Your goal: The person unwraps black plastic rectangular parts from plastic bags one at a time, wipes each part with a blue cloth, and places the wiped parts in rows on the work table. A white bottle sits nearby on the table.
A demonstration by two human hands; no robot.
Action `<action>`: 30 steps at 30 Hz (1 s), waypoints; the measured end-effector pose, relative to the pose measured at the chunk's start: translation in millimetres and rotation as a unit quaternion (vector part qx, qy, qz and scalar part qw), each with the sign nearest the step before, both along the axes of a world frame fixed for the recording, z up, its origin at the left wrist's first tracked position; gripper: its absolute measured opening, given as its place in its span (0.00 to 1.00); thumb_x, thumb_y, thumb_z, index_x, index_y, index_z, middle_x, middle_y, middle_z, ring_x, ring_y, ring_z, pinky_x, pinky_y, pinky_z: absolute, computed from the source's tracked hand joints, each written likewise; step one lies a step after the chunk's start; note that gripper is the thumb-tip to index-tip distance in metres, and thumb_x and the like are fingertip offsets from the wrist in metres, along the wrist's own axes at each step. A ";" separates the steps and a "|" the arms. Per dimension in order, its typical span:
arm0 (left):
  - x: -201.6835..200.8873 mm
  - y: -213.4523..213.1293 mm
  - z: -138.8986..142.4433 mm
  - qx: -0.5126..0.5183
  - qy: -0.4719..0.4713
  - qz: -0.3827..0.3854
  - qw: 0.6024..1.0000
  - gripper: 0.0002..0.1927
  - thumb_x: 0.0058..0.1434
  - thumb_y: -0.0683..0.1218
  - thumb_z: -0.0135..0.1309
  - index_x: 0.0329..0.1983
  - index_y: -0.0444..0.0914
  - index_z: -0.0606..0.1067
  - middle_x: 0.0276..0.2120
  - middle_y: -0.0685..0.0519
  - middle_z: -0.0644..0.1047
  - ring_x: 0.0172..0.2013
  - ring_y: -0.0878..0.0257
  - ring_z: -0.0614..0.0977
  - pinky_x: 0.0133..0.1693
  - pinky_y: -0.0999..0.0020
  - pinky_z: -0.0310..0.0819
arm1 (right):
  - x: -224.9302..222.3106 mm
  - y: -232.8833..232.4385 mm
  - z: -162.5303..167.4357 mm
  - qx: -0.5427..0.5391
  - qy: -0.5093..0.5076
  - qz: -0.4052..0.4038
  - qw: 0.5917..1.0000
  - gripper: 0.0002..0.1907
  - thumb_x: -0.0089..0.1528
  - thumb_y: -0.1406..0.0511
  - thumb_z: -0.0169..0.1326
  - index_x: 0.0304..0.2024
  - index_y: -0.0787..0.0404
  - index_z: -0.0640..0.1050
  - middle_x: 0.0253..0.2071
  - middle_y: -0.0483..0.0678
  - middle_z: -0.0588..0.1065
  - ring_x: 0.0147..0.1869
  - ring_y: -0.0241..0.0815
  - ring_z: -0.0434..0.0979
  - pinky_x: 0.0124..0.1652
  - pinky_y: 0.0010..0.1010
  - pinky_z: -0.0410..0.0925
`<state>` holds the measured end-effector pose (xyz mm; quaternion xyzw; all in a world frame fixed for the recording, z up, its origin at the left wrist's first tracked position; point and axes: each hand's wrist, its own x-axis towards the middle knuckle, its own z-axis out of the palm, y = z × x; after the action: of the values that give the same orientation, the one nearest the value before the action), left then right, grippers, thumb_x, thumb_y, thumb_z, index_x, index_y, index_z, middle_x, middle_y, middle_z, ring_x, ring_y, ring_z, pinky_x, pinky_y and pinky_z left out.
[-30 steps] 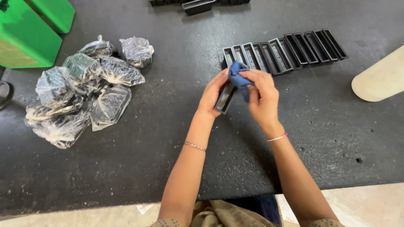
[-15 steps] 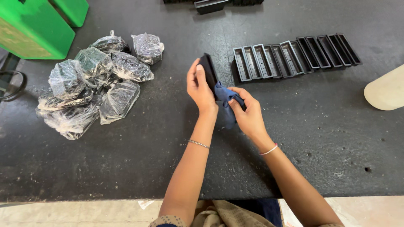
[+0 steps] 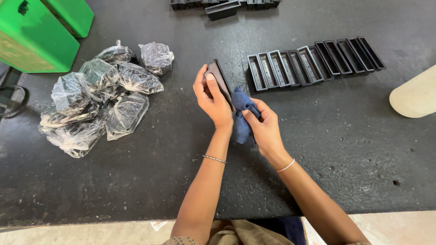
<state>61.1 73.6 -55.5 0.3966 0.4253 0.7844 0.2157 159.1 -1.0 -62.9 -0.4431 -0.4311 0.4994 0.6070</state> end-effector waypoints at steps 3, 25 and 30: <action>3.4 -4.6 2.4 -0.004 0.014 -0.002 1.000 0.17 0.76 0.50 0.47 0.61 0.38 0.75 0.46 0.54 0.70 0.42 0.68 0.74 0.47 0.71 0.71 | 0.8 3.2 -3.1 -0.011 -0.011 -0.028 0.999 0.14 0.66 0.72 0.53 0.55 0.67 0.77 0.44 0.41 0.78 0.43 0.26 0.74 0.45 0.21 0.71; -10.0 7.2 7.5 -0.225 -0.094 -0.511 0.824 0.31 0.52 0.55 0.68 0.54 0.35 0.74 0.40 0.51 0.79 0.36 0.66 0.82 0.38 0.70 0.80 | 73.7 44.2 5.8 0.003 0.112 0.026 0.993 0.10 0.71 0.70 0.48 0.55 0.62 0.72 0.50 0.48 0.74 0.49 0.34 0.76 0.49 0.26 0.71; 3.8 7.9 7.8 -0.241 -0.145 -0.433 0.856 0.32 0.50 0.53 0.69 0.53 0.33 0.73 0.40 0.49 0.79 0.37 0.65 0.82 0.37 0.68 0.80 | 76.2 58.4 15.2 0.103 -0.154 -0.030 0.982 0.19 0.65 0.75 0.52 0.56 0.59 0.65 0.49 0.44 0.70 0.46 0.31 0.71 0.41 0.25 0.67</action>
<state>64.9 81.5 -47.7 0.3578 0.3500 0.5336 0.6817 235.3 57.4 -47.8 -0.4627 -0.5549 0.3599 0.5903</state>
